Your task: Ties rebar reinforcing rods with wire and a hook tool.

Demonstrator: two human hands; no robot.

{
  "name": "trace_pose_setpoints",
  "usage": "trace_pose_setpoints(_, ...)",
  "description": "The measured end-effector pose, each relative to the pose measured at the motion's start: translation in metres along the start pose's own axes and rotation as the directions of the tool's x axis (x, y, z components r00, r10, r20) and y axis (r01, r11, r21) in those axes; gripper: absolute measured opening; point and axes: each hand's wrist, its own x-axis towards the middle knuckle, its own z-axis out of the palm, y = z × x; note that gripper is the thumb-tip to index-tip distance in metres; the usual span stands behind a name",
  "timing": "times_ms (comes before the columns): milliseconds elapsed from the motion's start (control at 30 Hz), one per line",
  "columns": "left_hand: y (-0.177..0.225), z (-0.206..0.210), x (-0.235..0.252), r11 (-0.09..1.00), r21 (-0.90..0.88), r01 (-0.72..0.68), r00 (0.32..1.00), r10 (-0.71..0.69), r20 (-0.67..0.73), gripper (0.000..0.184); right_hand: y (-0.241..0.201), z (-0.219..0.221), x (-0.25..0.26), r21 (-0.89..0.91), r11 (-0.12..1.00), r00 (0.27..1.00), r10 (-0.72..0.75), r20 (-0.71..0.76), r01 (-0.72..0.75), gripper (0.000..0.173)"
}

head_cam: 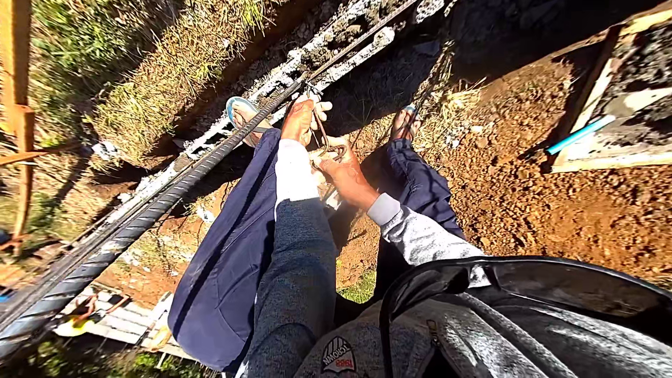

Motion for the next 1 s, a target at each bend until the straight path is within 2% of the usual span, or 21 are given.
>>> trace_pose_setpoints(67, 0.005, -0.007, 0.003, 0.998, 0.050, 0.028, 1.000, -0.028, 0.006, 0.023, -0.002, 0.001, 0.005, 0.199, 0.971, 0.989, 0.112, 0.102, -0.130, 0.042)
trace_pose_setpoints(133, 0.004, -0.013, 0.009, 0.994, 0.108, 0.021, 0.999, -0.024, 0.031, 0.022, 0.001, -0.001, 0.012, 0.268, 0.931, 0.959, 0.198, 0.201, -0.248, 0.034)
trace_pose_setpoints(200, 0.004, -0.018, 0.014, 0.982, 0.187, -0.001, 0.999, -0.009, 0.052, 0.023, 0.009, -0.004, 0.022, 0.135, 0.960, 0.950, 0.210, 0.231, -0.245, 0.033)
trace_pose_setpoints(267, 0.002, -0.019, 0.016, 0.976, 0.218, -0.022, 0.999, 0.011, 0.050, 0.024, 0.013, -0.003, 0.026, -0.125, 0.979, 0.969, 0.182, 0.169, -0.162, 0.026)
trace_pose_setpoints(367, 0.005, -0.016, 0.014, 0.978, 0.210, -0.012, 0.998, -0.001, 0.059, 0.023, 0.016, 0.001, 0.029, -0.377, 0.926, 0.994, 0.073, 0.082, -0.037, 0.020)
trace_pose_setpoints(467, -0.006, -0.016, 0.014, 0.995, 0.096, -0.027, 0.995, 0.017, 0.099, 0.024, 0.017, -0.001, 0.030, -0.537, 0.843, 0.998, 0.018, 0.059, 0.017, 0.017)
trace_pose_setpoints(600, -0.013, -0.019, 0.018, 1.000, -0.022, 0.002, 0.994, 0.000, 0.106, 0.026, 0.012, 0.010, 0.030, -0.701, 0.713, 0.999, 0.031, 0.010, -0.015, 0.018)
trace_pose_setpoints(733, -0.017, -0.020, 0.019, 0.980, -0.189, 0.053, 0.991, -0.028, 0.131, 0.026, -0.011, 0.023, 0.026, -0.839, 0.543, 0.999, 0.051, -0.005, -0.032, 0.019)
trace_pose_setpoints(833, -0.019, -0.018, 0.017, 0.953, -0.293, 0.079, 0.984, -0.027, 0.178, 0.027, -0.027, 0.028, 0.023, -0.903, 0.428, 0.996, 0.085, -0.003, -0.039, 0.026)
trace_pose_setpoints(1000, -0.020, -0.016, 0.015, 0.922, -0.373, 0.107, 0.976, -0.026, 0.215, 0.027, -0.034, 0.032, 0.024, -0.944, 0.329, 0.995, 0.100, -0.003, -0.036, 0.034)
